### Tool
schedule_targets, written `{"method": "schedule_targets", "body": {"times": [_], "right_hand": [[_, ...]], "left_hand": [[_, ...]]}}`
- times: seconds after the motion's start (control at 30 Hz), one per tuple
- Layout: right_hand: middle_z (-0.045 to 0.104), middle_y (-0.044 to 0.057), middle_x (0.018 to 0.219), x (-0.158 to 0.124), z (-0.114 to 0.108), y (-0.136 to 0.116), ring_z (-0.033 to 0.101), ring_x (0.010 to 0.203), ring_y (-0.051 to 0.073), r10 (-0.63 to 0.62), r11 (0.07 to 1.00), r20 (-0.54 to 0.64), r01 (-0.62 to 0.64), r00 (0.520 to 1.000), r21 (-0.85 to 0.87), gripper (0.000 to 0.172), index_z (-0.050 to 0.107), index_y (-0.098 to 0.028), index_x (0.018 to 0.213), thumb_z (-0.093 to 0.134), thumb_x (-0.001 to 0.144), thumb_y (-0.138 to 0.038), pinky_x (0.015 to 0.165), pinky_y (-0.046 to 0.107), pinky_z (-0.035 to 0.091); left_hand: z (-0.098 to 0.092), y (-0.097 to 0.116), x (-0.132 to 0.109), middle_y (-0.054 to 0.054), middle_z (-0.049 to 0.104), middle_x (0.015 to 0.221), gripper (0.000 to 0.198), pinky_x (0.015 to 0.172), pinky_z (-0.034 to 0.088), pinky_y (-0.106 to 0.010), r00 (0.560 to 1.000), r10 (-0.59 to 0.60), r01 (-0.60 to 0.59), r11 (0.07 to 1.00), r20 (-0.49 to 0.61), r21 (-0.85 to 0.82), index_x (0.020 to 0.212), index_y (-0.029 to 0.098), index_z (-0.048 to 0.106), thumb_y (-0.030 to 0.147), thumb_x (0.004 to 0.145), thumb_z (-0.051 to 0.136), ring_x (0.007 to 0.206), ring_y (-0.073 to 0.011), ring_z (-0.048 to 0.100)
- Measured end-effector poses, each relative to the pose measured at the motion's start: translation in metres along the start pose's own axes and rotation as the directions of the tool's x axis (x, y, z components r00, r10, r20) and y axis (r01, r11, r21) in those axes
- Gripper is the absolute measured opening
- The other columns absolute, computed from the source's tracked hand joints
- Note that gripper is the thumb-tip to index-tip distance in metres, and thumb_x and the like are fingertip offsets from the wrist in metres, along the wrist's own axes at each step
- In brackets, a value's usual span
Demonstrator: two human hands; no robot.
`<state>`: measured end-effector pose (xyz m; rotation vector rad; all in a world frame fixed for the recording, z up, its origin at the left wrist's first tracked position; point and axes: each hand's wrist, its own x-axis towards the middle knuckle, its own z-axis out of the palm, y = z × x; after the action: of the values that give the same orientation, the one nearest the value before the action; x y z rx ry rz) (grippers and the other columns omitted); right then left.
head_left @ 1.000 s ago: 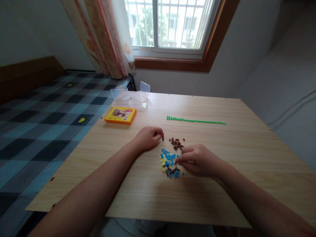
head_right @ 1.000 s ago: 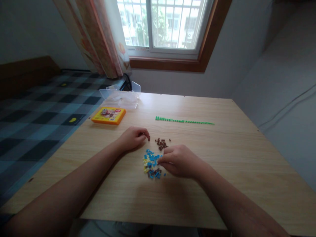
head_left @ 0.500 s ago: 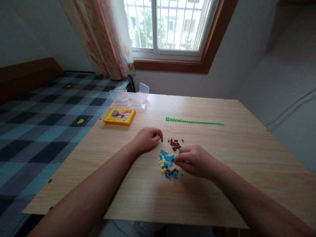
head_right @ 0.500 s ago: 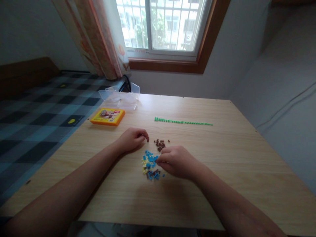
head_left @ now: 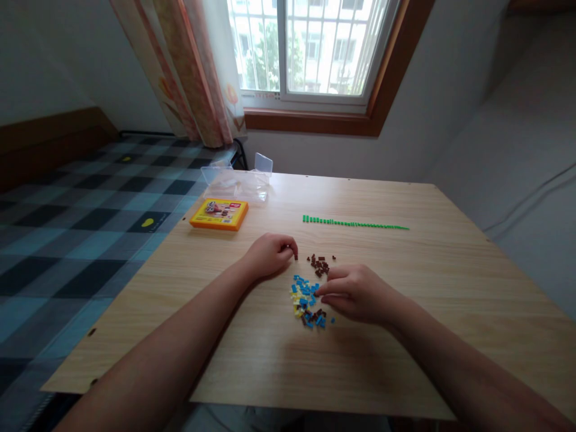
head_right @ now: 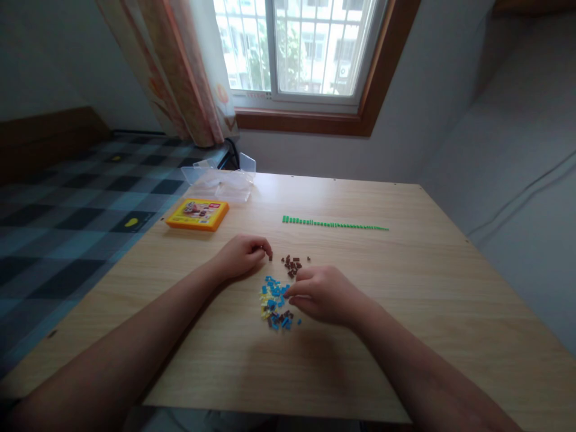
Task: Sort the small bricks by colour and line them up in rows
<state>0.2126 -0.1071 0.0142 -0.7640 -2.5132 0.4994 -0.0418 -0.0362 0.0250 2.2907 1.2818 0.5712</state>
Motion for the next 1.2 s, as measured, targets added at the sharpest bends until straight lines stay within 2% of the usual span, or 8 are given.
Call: {"method": "schedule_targets", "body": {"times": [0.37,0.57,0.83,1.03,1.2], "right_hand": [[0.067,0.002,0.083,0.005,0.003,-0.001,0.059,0.074,0.013,0.062,0.997,0.077,-0.059,0.995,-0.045,0.014,0.074,-0.022,0.092,0.06,0.094,-0.025,0.067,0.026,0.039],[0.067,0.001,0.085,0.004,0.003,0.001,0.059,0.074,0.014,0.062,0.996,0.068,-0.057,0.996,-0.069,0.011,0.073,-0.022,0.096,0.063,0.092,-0.025,0.066,0.026,0.038],[0.066,0.002,0.08,0.006,0.003,-0.003,0.058,0.071,0.013,0.028,0.995,0.077,-0.02,0.997,-0.103,0.016,0.073,-0.022,0.09,0.059,0.095,-0.026,0.066,0.026,0.039],[0.071,0.002,0.087,-0.003,-0.015,0.013,0.061,0.076,0.014,0.095,0.985,-0.054,-0.102,0.994,-0.143,0.018,0.074,-0.021,0.093,0.056,0.096,-0.024,0.069,0.026,0.041],[0.073,0.001,0.086,-0.009,-0.026,0.028,0.063,0.074,0.013,0.186,0.959,0.003,-0.181,0.982,-0.217,0.017,0.076,-0.023,0.091,0.059,0.092,-0.021,0.068,0.025,0.042]], "left_hand": [[-0.001,0.001,0.001,0.001,0.07,0.066,0.026,0.062,0.039,-0.024,1.0,-0.004,0.004,1.0,0.001,0.007,0.075,0.02,0.077,0.012,0.077,0.052,0.06,-0.0131,0.054],[0.001,-0.001,0.001,0.001,0.068,0.064,0.026,0.06,0.038,-0.023,1.0,-0.013,0.013,1.0,0.004,0.008,0.075,0.02,0.077,0.013,0.077,0.052,0.059,-0.0128,0.054],[0.0,0.0,0.0,0.001,0.07,0.066,0.026,0.061,0.039,-0.023,1.0,-0.014,0.014,1.0,0.001,0.011,0.076,0.02,0.077,0.012,0.077,0.053,0.061,-0.0132,0.055],[0.001,-0.003,0.0,0.001,0.07,0.067,0.025,0.062,0.04,-0.023,1.0,-0.016,0.016,1.0,0.01,0.0,0.077,0.019,0.077,0.012,0.077,0.053,0.061,-0.0128,0.056],[0.0,-0.003,0.0,0.001,0.07,0.067,0.025,0.063,0.039,-0.023,1.0,-0.008,0.008,1.0,0.019,-0.002,0.078,0.02,0.077,0.011,0.077,0.054,0.062,-0.0126,0.056]]}}
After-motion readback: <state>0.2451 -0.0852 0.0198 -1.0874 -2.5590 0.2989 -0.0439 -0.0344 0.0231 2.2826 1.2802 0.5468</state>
